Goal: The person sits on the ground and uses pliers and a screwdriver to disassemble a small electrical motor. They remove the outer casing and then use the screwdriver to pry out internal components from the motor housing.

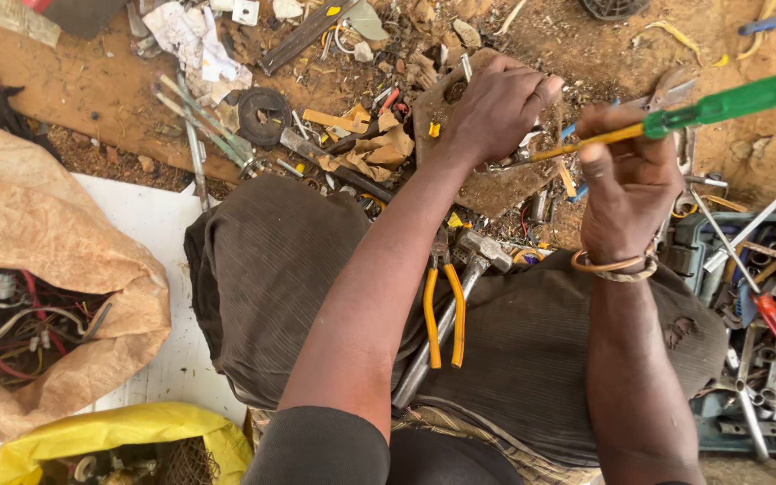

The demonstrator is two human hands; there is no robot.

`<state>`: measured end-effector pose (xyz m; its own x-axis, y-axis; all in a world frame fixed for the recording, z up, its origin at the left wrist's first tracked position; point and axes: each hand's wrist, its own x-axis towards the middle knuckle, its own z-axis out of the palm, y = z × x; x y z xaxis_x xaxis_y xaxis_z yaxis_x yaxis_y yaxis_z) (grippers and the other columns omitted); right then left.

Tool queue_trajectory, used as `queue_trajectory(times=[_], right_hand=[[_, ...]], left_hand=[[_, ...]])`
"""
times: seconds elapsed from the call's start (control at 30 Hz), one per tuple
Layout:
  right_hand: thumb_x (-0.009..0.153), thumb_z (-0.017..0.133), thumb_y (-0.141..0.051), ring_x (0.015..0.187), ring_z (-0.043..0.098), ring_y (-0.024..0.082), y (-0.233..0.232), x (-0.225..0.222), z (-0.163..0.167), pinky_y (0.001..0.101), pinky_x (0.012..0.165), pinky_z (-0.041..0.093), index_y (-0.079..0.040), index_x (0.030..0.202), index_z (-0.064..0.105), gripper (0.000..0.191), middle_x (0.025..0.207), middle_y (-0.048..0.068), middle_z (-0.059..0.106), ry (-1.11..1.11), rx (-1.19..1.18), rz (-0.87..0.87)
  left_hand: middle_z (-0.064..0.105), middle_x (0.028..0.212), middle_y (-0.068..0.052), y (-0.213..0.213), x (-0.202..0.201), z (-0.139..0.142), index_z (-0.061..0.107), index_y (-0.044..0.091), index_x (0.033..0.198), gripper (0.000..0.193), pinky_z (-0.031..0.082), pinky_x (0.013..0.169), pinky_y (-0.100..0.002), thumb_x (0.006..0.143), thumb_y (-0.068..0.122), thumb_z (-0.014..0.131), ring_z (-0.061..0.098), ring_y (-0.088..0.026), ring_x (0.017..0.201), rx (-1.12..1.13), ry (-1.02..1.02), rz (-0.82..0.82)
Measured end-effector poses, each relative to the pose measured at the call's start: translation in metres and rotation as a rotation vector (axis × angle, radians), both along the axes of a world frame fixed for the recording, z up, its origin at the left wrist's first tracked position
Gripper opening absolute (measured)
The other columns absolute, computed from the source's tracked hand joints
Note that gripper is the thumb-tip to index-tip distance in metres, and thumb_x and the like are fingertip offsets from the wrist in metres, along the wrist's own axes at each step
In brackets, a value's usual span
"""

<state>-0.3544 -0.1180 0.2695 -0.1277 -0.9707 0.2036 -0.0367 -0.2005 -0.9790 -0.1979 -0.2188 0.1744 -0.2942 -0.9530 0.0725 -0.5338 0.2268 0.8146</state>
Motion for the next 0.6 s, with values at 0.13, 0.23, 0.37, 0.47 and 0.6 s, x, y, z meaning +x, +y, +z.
queue_trajectory(times=[0.13,0.23,0.37,0.47,0.6], right_hand=[[0.105,0.076,-0.001,0.094,0.073,0.025,0.001,0.002,-0.001,0.0317,0.083,0.061,0.0,0.127,0.064,0.025,0.106,0.017,0.077,0.129,-0.008,0.006],[0.112,0.072,-0.004,0.107,0.073,0.023,0.002,-0.001,0.0,0.0309,0.1,0.062,-0.001,0.132,0.063,0.022,0.117,0.015,0.077,0.124,-0.044,0.095],[0.096,0.079,0.001,0.078,0.066,0.026,-0.003,0.002,0.001,0.0339,0.071,0.056,0.004,0.11,0.068,0.018,0.096,0.021,0.074,0.361,0.021,-0.096],[0.103,0.073,-0.008,0.107,0.075,0.019,-0.004,0.007,0.009,0.0315,0.1,0.064,-0.006,0.13,0.058,0.031,0.112,0.012,0.075,-0.044,-0.041,0.116],[0.108,0.069,-0.009,0.087,0.065,0.017,0.007,0.013,0.037,0.0301,0.079,0.054,-0.007,0.131,0.061,0.024,0.101,0.01,0.067,-0.06,0.055,0.037]], left_hand=[[0.074,0.108,-0.006,-0.001,0.001,0.0,0.072,0.017,0.09,0.064,0.045,0.102,-0.05,0.102,0.057,0.023,0.058,-0.025,0.112,0.028,0.001,-0.029],[0.075,0.106,-0.007,-0.003,0.0,-0.003,0.071,0.016,0.09,0.067,0.045,0.105,-0.05,0.103,0.059,0.02,0.058,-0.026,0.115,0.017,-0.01,-0.032],[0.075,0.108,-0.007,-0.007,-0.003,-0.01,0.072,0.017,0.089,0.068,0.043,0.107,-0.052,0.102,0.059,0.021,0.056,-0.03,0.12,0.006,-0.043,-0.052],[0.075,0.11,-0.008,-0.008,-0.003,-0.009,0.074,0.017,0.096,0.067,0.042,0.108,-0.052,0.104,0.058,0.022,0.056,-0.031,0.121,-0.017,-0.011,-0.044],[0.072,0.123,-0.009,0.008,0.006,0.013,0.072,0.014,0.112,0.06,0.044,0.109,-0.047,0.108,0.055,0.028,0.059,-0.026,0.122,-0.295,0.167,0.113]])
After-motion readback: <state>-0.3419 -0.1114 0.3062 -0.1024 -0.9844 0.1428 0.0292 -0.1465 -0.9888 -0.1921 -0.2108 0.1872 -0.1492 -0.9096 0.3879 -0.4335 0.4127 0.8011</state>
